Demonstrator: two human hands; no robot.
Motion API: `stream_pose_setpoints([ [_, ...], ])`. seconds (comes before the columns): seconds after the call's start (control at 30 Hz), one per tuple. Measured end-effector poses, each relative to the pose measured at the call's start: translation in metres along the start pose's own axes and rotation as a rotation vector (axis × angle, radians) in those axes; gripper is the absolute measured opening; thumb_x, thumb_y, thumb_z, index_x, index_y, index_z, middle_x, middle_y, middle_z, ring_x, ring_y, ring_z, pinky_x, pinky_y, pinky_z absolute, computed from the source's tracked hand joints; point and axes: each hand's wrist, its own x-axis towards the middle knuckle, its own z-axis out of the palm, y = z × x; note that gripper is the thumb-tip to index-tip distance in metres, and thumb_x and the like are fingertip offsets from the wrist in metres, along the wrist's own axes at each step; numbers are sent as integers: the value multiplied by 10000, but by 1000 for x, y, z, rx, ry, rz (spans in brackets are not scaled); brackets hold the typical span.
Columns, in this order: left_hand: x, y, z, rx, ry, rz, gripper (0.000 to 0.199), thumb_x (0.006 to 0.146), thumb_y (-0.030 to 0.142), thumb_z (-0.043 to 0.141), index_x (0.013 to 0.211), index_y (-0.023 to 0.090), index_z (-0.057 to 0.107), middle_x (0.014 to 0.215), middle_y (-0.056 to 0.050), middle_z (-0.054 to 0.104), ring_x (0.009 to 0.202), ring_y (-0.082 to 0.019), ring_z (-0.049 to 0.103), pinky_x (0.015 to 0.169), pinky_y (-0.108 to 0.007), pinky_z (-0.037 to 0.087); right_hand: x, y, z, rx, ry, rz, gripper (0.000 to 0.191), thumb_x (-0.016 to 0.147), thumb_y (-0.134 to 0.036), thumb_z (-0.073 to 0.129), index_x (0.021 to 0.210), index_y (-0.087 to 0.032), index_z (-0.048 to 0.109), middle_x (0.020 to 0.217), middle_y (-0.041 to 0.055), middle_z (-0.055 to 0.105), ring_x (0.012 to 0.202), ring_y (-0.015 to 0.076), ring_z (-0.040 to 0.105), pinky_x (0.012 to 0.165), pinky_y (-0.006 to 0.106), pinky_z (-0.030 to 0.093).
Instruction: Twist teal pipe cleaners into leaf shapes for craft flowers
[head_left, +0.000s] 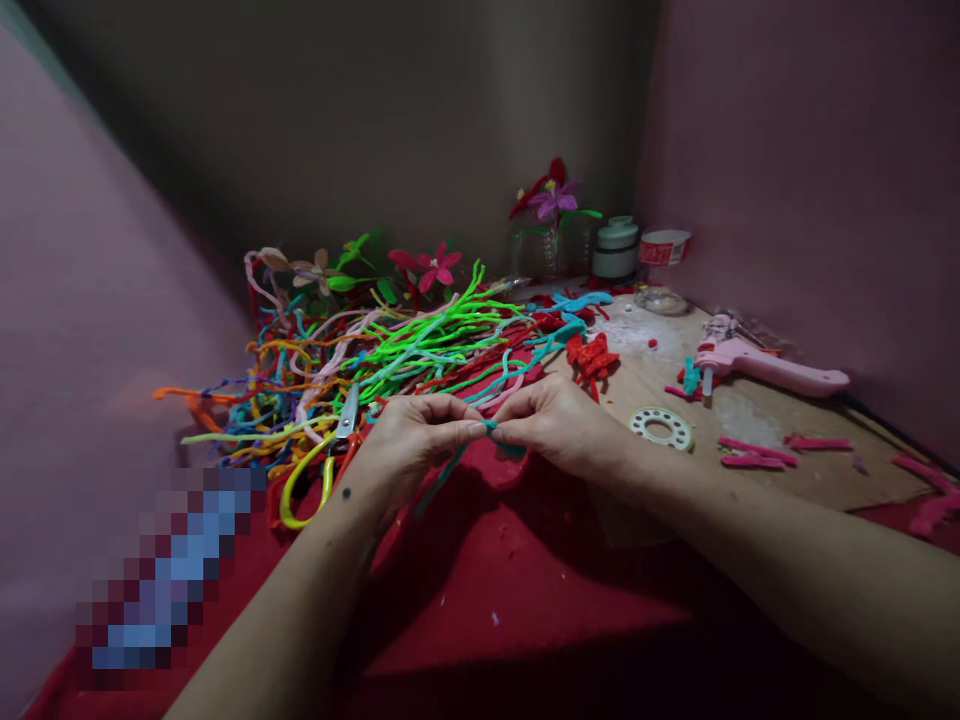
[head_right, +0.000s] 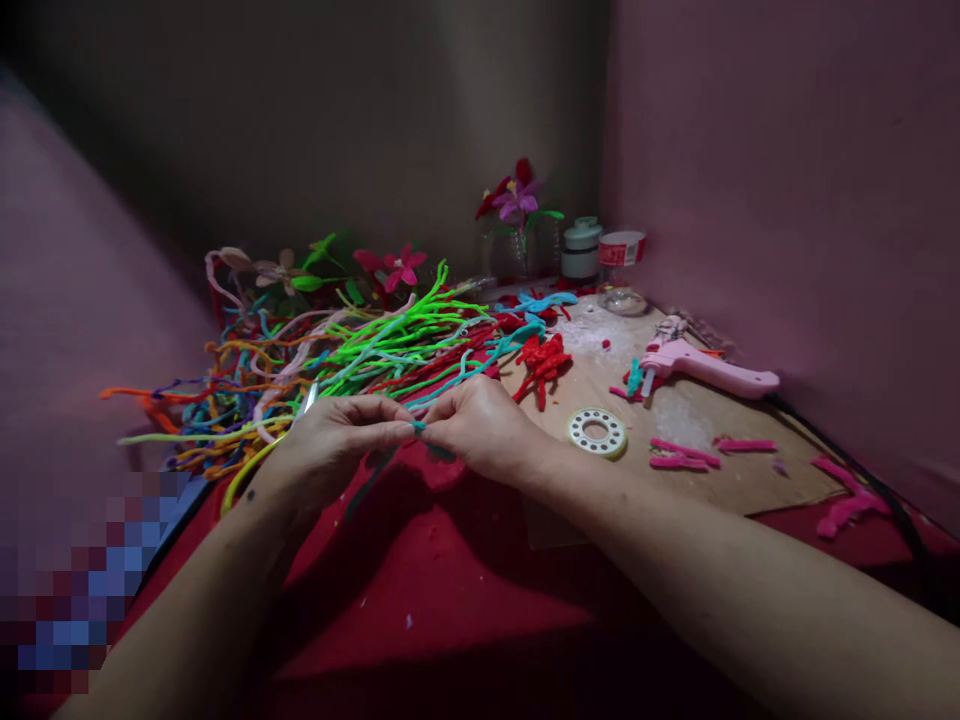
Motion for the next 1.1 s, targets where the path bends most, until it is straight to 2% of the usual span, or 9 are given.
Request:
stream_pose_setpoints([
  [0.17, 1, -6, 9, -233, -6, -38, 185, 581, 234, 713, 661, 127, 585, 475, 40, 528, 389, -64, 464, 380, -181, 371, -3, 1, 4, -8, 95, -73, 163, 679, -160, 532, 599, -138, 672, 568, 4, 609, 540, 96, 491, 523, 215, 372],
  [0.37, 1, -8, 19, -224, 84, 93, 146, 645, 211, 664, 696, 119, 563, 546, -7, 628, 482, -115, 587, 498, -225, 478, -5, 2, 11, 242, 53, 98, 199, 716, -231, 539, 586, -123, 645, 575, 21, 614, 497, 82, 483, 493, 210, 371],
  [0.5, -1, -4, 18, -106, 109, 135, 115, 670, 211, 631, 688, 125, 557, 520, 4, 615, 452, -113, 567, 494, -232, 468, -2, 6, 12, 388, -5, 209, 145, 690, -220, 572, 592, -122, 617, 542, 16, 584, 448, 74, 471, 441, 204, 350],
  [0.63, -3, -2, 15, 70, 178, 194, 95, 669, 203, 621, 644, 134, 561, 471, 39, 543, 403, -66, 475, 421, -181, 371, -2, 7, 11, 321, -87, 276, 166, 695, -233, 574, 572, -125, 596, 444, -3, 521, 367, 66, 408, 376, 204, 274],
  [0.77, 0, -5, 13, 185, 172, 167, 142, 698, 260, 589, 621, 154, 532, 424, 62, 468, 363, -51, 389, 379, -175, 293, -2, 5, 12, 188, -51, 265, 213, 703, -180, 555, 496, -131, 551, 387, -20, 475, 329, 50, 354, 365, 204, 238],
  [0.9, 4, -10, 14, 348, 260, 282, 122, 690, 261, 587, 636, 155, 563, 450, 48, 484, 395, -58, 397, 399, -178, 291, -1, 2, 13, 145, -19, 276, 245, 713, -132, 520, 468, -135, 523, 381, -28, 470, 323, 43, 364, 373, 195, 262],
  [0.97, 6, -12, 13, 264, 196, 247, 137, 699, 287, 589, 692, 150, 585, 462, 45, 493, 392, -58, 398, 393, -176, 283, -1, 2, 11, 159, -14, 287, 243, 718, -137, 515, 476, -134, 523, 388, -29, 478, 330, 43, 374, 380, 191, 272],
  [1.1, 8, -15, 9, -105, -32, 29, 223, 699, 356, 611, 765, 145, 584, 447, 58, 464, 351, -43, 359, 354, -160, 244, -1, 5, 8, 195, -52, 246, 221, 722, -158, 511, 504, -132, 541, 421, -27, 498, 353, 47, 384, 396, 195, 278],
])
